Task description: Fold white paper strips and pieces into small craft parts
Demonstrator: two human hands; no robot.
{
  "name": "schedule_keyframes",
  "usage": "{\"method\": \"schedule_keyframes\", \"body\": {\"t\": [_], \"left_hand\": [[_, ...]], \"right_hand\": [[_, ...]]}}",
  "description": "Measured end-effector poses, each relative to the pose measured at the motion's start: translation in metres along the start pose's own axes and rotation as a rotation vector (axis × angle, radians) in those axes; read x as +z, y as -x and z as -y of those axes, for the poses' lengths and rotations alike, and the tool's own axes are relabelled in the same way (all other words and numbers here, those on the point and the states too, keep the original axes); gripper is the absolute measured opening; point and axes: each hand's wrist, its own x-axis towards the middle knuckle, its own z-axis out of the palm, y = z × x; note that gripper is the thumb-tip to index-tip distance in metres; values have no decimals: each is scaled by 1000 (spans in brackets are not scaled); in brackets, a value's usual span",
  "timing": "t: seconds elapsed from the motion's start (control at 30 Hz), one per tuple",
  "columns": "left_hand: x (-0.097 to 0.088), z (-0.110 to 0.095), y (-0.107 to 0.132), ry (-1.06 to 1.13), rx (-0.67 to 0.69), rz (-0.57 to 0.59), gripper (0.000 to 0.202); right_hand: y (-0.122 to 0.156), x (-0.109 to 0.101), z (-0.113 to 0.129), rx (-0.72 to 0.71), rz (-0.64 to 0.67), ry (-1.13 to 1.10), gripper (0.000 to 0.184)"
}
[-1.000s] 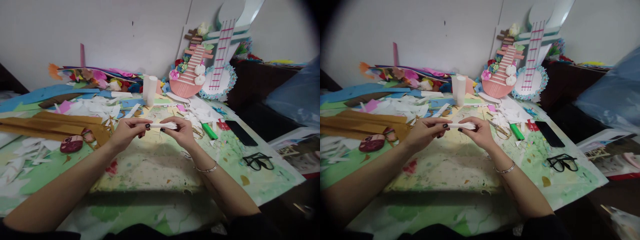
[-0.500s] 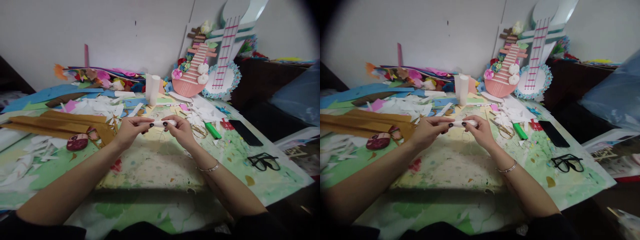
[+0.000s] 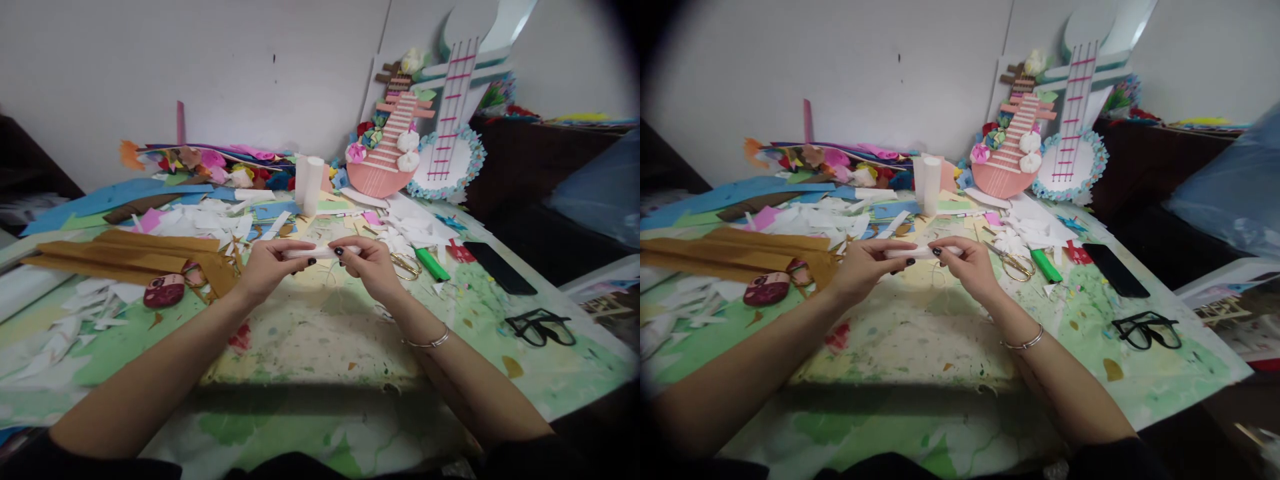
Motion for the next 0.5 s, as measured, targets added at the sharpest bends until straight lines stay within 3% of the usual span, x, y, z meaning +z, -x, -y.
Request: {"method": "schedule_keyframes", "body": {"t": [0.13,0.37,0.5], "left_hand": [[0,3,0,-184,189,4,32],[3,8,2,-535,662,-93,23],[4,10,3,-614,746,-96,22]], "right_hand": [[0,-1,0,18,-12,6,25],[0,1,3,83,0,-14,29],[0,2,3,123,25,-32,29]]}}
